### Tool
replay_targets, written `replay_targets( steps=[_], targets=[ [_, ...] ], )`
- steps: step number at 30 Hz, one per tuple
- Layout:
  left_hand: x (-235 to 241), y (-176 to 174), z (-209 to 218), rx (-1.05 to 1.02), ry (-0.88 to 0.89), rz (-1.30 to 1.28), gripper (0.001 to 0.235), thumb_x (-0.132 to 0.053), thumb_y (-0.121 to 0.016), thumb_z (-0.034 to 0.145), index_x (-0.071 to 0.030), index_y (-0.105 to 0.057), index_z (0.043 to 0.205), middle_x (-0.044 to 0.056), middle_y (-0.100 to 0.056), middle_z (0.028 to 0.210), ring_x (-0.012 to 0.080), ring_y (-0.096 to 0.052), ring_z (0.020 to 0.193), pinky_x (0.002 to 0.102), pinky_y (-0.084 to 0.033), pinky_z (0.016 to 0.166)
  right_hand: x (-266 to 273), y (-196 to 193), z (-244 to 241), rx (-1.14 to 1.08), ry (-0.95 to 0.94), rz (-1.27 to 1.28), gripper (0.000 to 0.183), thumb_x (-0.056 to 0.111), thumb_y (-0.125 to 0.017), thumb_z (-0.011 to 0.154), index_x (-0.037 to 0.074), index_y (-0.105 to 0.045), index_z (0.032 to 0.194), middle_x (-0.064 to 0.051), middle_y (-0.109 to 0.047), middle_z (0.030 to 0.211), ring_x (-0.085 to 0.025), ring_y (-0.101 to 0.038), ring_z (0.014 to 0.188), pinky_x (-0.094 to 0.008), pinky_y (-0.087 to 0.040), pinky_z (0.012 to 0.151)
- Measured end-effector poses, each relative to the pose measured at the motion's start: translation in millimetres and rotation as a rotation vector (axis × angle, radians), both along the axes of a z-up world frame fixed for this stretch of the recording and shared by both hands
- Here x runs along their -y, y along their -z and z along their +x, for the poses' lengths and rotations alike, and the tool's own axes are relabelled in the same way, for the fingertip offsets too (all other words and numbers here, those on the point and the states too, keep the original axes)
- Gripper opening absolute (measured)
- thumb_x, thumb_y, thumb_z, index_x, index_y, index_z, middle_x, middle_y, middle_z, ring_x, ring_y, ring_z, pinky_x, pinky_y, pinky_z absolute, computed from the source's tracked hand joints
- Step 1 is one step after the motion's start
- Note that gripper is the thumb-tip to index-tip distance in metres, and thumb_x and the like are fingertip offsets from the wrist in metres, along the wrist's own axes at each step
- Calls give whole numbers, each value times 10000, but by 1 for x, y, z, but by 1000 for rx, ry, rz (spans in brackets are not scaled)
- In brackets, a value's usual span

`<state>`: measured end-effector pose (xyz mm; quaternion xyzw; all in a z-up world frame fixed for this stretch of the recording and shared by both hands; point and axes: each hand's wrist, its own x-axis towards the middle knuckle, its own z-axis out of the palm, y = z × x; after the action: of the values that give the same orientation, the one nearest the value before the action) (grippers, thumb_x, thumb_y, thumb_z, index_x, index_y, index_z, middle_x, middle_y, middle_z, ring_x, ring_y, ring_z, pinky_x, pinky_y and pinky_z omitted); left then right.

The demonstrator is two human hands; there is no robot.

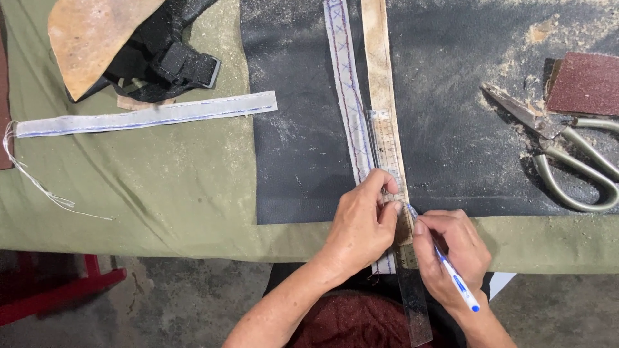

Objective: Marking leather strips with a pen and ruler on a workbench

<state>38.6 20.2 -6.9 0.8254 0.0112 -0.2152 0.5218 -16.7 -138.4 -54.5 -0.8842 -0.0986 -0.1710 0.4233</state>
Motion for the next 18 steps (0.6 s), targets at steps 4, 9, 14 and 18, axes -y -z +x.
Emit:
replay_targets(
  steps=[4, 9, 14, 18],
  targets=[
    [0, -1, -3, 23, -1, -34, 154, -29, -564, 950, -135, -475, 1018, 27, -546, 818, 159, -441, 612, 344, -408, 645, 1, -2, -8, 34, -29, -20, 81, 2, -633, 962, -5, -631, 882, -141, -707, 859, -233, -653, 732, -316, -491, 665],
    [0, -3, -2, 18, -3, -56, 145, -13, -553, 962, -124, -476, 1016, 46, -583, 877, 156, -491, 655, 337, -453, 665, -4, -2, 2, 67, -39, -13, 83, -18, -627, 971, -35, -635, 890, -157, -696, 853, -257, -645, 738, -337, -496, 676],
    [0, -4, -3, -45, -10, -79, 161, 1, -540, 969, -131, -477, 1033, 44, -587, 921, 132, -485, 668, 325, -473, 642, -1, -1, -8, 97, -72, -61, 108, 4, -618, 981, -33, -630, 880, -163, -687, 819, -242, -630, 685, -328, -485, 632],
    [0, 1, -3, 21, -13, -63, 158, -14, -563, 956, -134, -477, 1014, 30, -583, 891, 145, -486, 654, 333, -443, 637, -2, -2, -14, 39, -17, -12, 67, -31, -626, 951, -35, -638, 885, -156, -683, 838, -263, -649, 737, -338, -512, 692]
  ],
)
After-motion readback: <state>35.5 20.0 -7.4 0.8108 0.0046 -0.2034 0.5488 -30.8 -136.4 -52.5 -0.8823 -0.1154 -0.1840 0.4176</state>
